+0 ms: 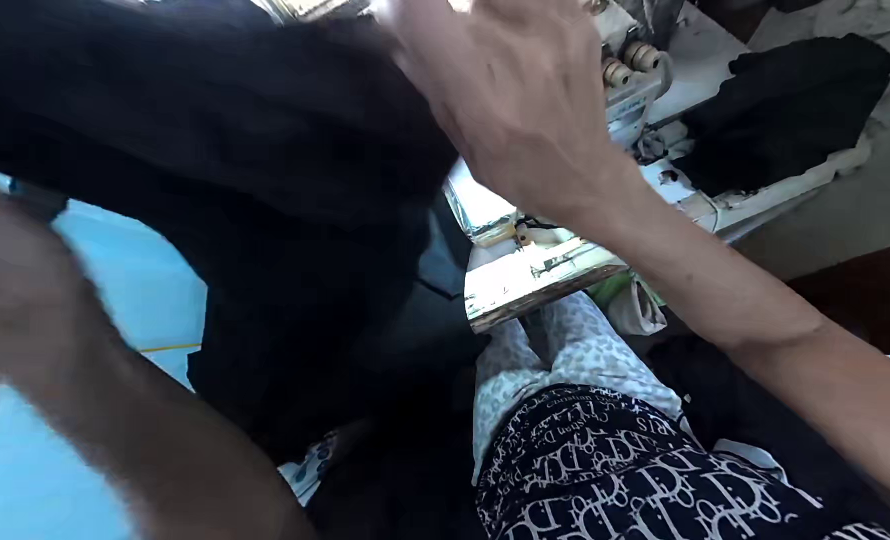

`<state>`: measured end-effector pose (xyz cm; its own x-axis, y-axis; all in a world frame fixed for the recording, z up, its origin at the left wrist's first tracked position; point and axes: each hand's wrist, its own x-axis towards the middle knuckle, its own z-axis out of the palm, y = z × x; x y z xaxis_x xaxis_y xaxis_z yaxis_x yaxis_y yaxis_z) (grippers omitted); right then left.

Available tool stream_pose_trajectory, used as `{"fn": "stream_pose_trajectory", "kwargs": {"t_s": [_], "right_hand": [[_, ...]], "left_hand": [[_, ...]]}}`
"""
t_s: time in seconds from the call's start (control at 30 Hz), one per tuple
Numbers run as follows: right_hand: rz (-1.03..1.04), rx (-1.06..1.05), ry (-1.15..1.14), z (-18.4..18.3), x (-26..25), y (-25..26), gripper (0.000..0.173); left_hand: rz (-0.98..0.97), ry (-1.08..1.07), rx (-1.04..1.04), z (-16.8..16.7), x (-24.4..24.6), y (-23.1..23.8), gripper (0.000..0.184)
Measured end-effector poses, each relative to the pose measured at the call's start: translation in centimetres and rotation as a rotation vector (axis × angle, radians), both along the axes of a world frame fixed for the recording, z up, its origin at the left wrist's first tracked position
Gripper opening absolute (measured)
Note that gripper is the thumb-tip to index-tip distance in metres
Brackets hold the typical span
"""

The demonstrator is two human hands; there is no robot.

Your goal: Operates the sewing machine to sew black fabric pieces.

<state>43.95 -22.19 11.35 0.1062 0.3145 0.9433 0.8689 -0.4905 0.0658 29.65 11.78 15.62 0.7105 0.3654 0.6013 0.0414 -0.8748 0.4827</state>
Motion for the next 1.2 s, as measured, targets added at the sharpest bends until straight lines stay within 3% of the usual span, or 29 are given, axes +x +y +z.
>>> {"fn": "stream_pose_trajectory", "kwargs": {"t_s": [0.07,0.17,0.27,0.47,0.6,0.67,0.8,0.93,1.0,1.07,1.2], "right_hand": [[0.060,-0.097,0.062,-4.2,-1.0,-1.3,0.025],[0.216,-0.383,0.233,-11.5,-1.7,-4.3,0.018],[0.291,-0.418,0.391,-15.6,-2.2,-5.8,0.021],[0.449,-0.119,0.878,-13.7,-3.3,-4.7,0.015],[0.569,0.143,1.274,-13.3,-3.9,-2.7,0.020],[0.400,0.105,1.221,-13.7,-4.4,-1.6,0.020],[-0.011,-0.185,0.754,-18.2,-4.5,0.6,0.017],[-0.083,-0.359,0.616,-22.6,-3.8,1.1,0.012],[-0.051,-0.438,0.700,-21.0,-4.3,0.3,0.014],[0.050,-0.497,0.796,-17.1,-5.8,-1.3,0.028],[0.561,-0.187,0.819,-6.6,-10.8,-6.2,0.018]], "left_hand": [[-0.089,0.187,0.206,-3.3,-2.1,-4.2,0.039],[-0.141,0.398,0.097,-10.2,-5.7,-8.6,0.018],[-0.213,0.443,0.028,-15.1,-7.8,-9.6,0.018],[-0.318,0.261,0.139,-15.0,-7.0,-11.0,0.019],[-0.439,0.167,-0.156,-14.3,-5.4,-11.8,0.020],[-0.306,0.124,-0.239,-15.2,-4.8,-12.3,0.018],[0.076,0.318,-0.006,-18.3,-3.4,-12.9,0.024],[0.125,0.463,0.190,-23.8,-2.3,-13.4,0.021],[0.148,0.400,0.227,-25.6,-2.3,-13.5,0.020],[0.141,0.350,0.218,-26.2,-2.5,-13.2,0.022],[0.163,0.265,0.239,-25.9,-2.7,-14.0,0.022]]}}
